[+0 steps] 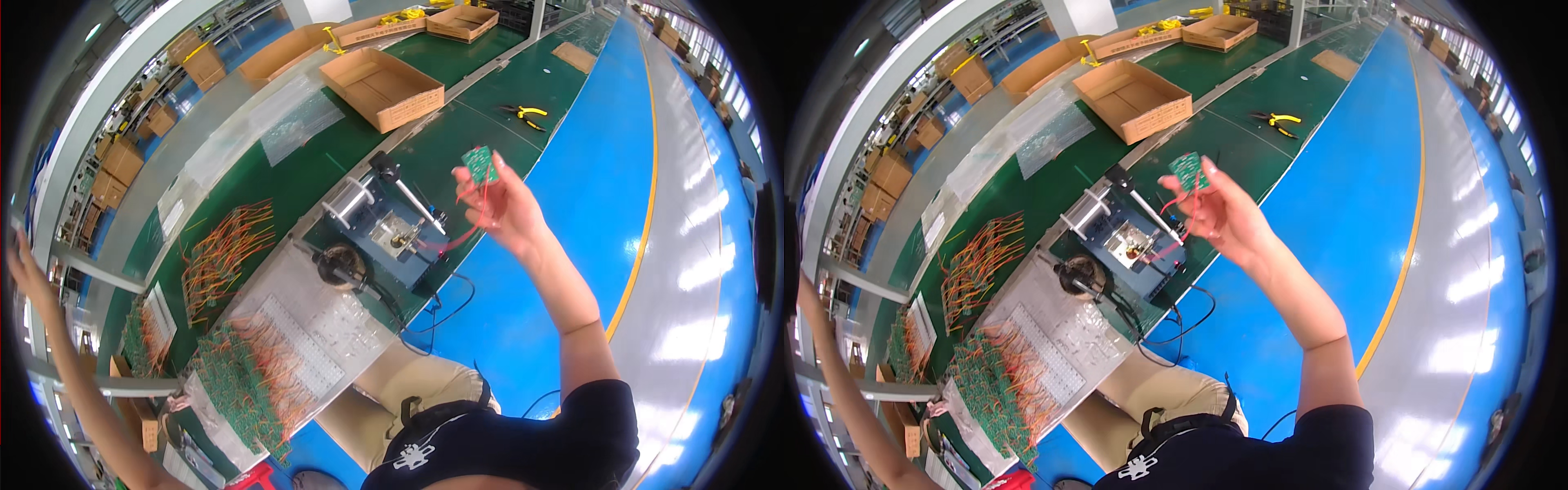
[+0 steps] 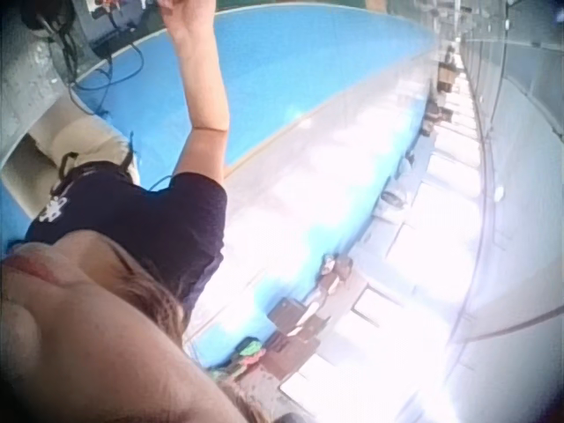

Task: Soldering wires onto LED circuit boards at a factory workstation.

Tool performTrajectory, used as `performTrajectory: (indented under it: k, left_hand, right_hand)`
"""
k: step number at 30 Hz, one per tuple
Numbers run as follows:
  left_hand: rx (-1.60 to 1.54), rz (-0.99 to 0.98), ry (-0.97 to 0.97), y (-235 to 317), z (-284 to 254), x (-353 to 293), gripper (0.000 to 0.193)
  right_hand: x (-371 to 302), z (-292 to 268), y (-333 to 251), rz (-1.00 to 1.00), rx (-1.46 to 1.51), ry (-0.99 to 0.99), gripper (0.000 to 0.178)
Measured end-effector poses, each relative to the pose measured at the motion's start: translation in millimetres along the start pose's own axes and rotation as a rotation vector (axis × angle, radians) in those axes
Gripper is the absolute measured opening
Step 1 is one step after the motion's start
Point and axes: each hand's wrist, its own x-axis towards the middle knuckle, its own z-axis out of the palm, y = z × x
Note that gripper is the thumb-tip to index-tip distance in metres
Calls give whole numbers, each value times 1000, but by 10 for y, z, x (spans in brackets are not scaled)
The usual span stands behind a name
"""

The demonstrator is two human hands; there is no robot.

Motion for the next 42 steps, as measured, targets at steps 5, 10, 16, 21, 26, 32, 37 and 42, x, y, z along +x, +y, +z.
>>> performTrajectory:
  k: [5,10,16,21,26,32,37,42]
  left_hand:
    - [-260,143,-436,2817,1000,-1421,20]
    - [-737,-21,-711,3489,1007,-2492,15]
    - [-979,-361,-748,3329,927,-3092,13]
    - [-938,-406,-725,3177,672,-3186,11]
    - [-1056,-621,-616,2868,334,-3309,11]
    - [-908,-914,-363,2229,-133,-3515,14]
    - [-882,-1109,-6,1319,-403,-4072,15]
    - [-647,-1340,644,-32,-1587,-4486,16]
  right_hand:
    - [-361,353,169,118,-151,-61,42]
    - [-450,752,577,385,-272,-473,41]
    - [-579,1008,970,547,-469,-534,47]
    - [-604,1164,1142,597,-530,-598,50]
    - [-624,1345,1298,531,-494,-595,47]
    - [-828,1936,1051,-782,-1190,-1105,22]
    - [-1137,2739,1152,-1295,-1344,-1353,27]
    - [-1018,3159,1808,-1916,-1041,-973,25]
